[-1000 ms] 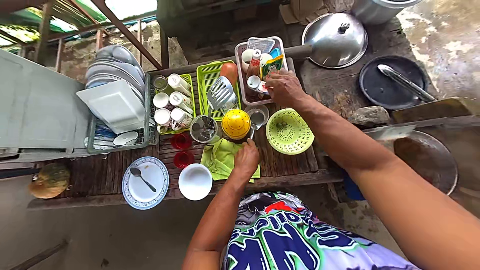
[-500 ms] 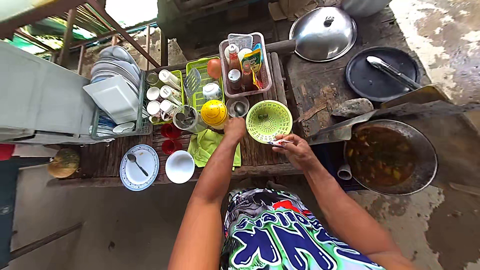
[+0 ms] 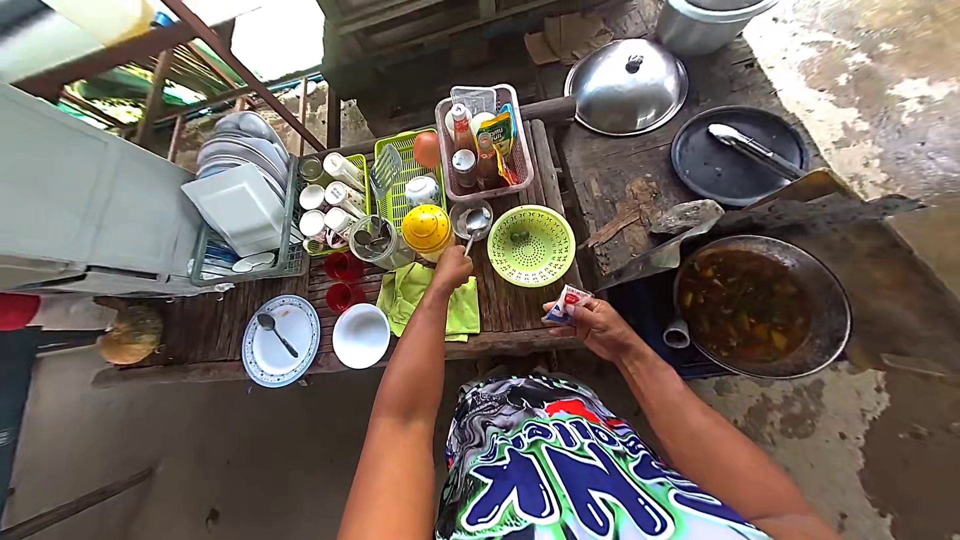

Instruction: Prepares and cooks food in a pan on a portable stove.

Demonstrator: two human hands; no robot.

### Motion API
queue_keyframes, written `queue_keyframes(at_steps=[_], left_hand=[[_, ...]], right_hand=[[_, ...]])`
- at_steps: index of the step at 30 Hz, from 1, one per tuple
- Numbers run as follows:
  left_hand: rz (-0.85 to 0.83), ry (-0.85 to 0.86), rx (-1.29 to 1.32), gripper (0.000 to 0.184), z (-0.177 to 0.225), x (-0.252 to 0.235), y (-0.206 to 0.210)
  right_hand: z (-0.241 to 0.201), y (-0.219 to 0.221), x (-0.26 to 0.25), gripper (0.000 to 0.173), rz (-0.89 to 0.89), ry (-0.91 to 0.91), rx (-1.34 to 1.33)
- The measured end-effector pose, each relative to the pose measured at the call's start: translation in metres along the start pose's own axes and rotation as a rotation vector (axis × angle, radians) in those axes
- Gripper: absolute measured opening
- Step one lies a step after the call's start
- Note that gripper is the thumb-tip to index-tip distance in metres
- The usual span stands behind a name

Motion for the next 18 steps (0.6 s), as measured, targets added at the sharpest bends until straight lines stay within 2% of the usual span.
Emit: queue_keyframes(at_steps=[3, 7, 10, 18], left_hand=[[-0.014, 0.015, 0.056, 0.032, -0.011, -0.004, 0.003], [0.005, 0.077, -0.005, 0.025, -0.027, -0.008, 0.000], [0.013, 0.106, -0.029, 0.028, -0.035, -0.014, -0.005], [-0.012, 0.201, -0.088, 0.027, -0.047, -0.020, -0.018]], right_hand=[[-0.006, 0.011, -0.007, 0.026, -0.016, -0.035, 0.032], [-0.012, 0.031, -0.016, 0.019, 0.049, -0.176, 0.131], [-0.010, 0.035, -0.024, 0.015, 0.055, -0.246, 0.141], [-0.001, 0.064, -0.025, 0.020, 0.097, -0.223, 0.012]])
Point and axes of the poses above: each hand's wrist, its own x-axis away from the middle knuckle, its own y-axis out of the palm, z = x × y, the point moved 1 cm from there along -x, towards the middle knuckle, and after that the axes turned 11 degrees about -y, right-handed, at the moved point
